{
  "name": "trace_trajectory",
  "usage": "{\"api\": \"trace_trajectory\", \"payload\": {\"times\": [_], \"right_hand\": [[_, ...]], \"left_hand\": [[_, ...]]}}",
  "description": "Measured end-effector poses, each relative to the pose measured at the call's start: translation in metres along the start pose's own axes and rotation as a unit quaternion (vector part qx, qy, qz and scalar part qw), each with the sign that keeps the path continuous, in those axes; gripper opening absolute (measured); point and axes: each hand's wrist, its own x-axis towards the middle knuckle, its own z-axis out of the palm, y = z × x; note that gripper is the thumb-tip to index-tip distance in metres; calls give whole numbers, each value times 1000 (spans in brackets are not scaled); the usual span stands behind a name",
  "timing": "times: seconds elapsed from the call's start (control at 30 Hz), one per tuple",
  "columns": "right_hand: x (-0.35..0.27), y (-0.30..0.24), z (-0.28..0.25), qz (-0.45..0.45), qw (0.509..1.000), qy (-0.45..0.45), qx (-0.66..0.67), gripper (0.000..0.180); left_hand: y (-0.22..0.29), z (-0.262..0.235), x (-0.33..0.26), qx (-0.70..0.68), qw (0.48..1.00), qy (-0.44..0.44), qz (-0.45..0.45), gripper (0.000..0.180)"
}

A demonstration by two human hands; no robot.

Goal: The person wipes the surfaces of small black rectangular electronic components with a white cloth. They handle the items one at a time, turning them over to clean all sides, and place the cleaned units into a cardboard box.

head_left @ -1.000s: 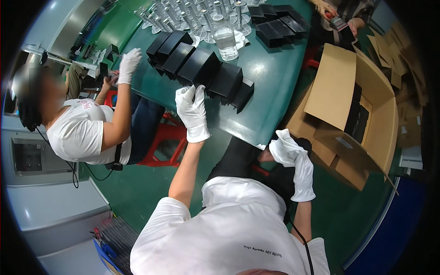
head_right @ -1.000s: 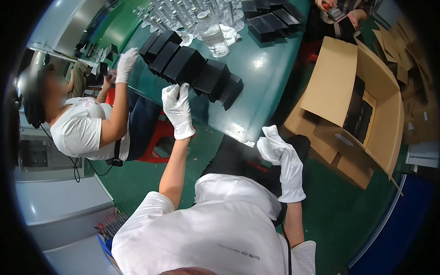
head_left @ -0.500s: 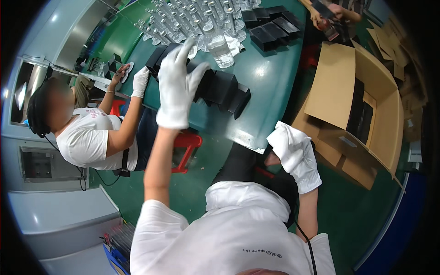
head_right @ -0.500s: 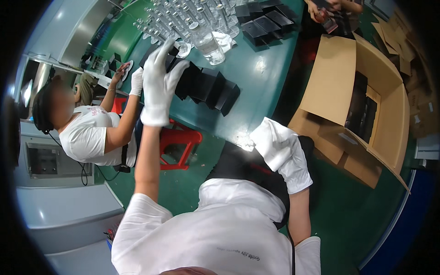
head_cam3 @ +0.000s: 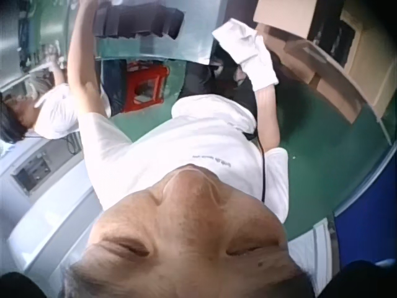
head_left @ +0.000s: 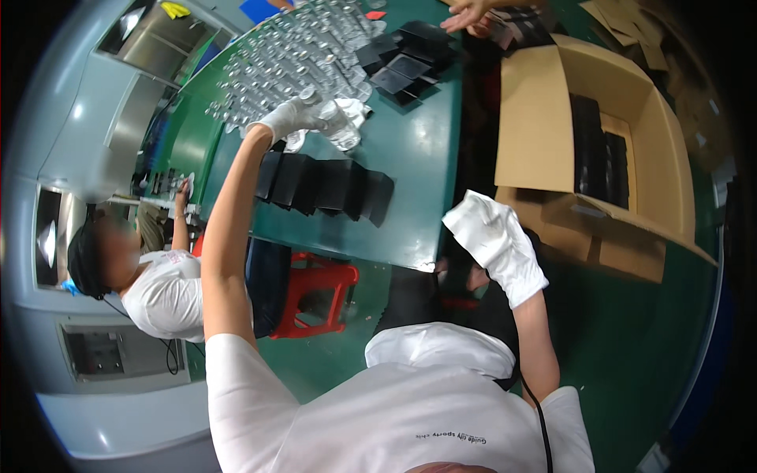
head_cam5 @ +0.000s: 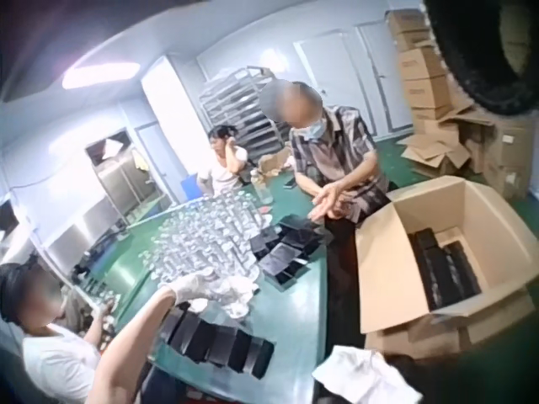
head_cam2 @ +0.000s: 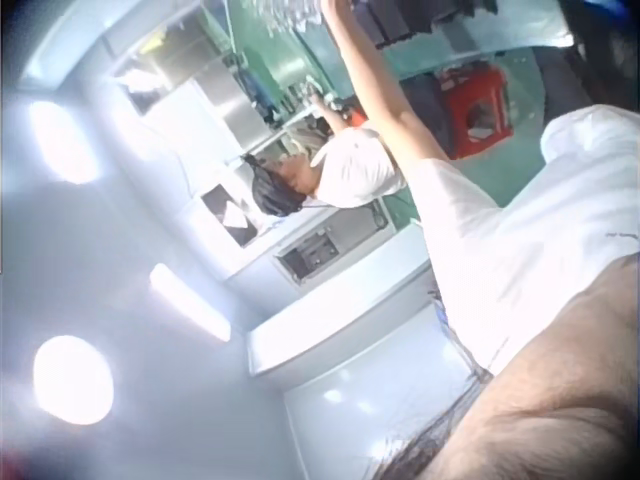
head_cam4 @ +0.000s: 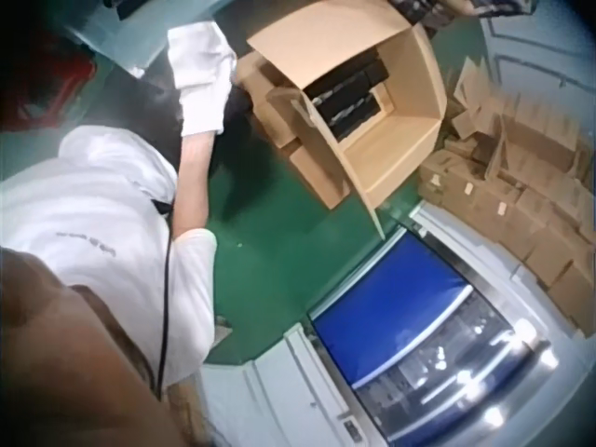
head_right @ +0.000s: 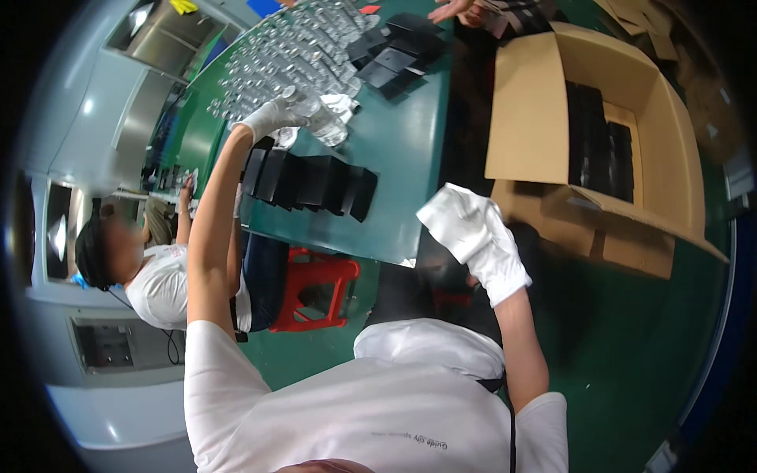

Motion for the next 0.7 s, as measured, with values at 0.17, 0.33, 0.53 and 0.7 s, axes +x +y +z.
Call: {"api": "trace_trajectory", "payload": {"times": [0.17,0.33,0.53,0.7], "right_hand": [[2,0,57,-74,996,44,-6,42],[20,-31,54,-208,849,-48,-483,44],[3,-37,80,-194,873,-28,-446,30],[13,-26,82,-157,131,-61,-977,33]], "left_hand": [[15,14,-2,44,989,55,132,61],[85,8,3,5,996,20,83,61],[182,19,-39,-289,950,2,116,69],[210,56,-64,-495,851,-5,175,76]]}}
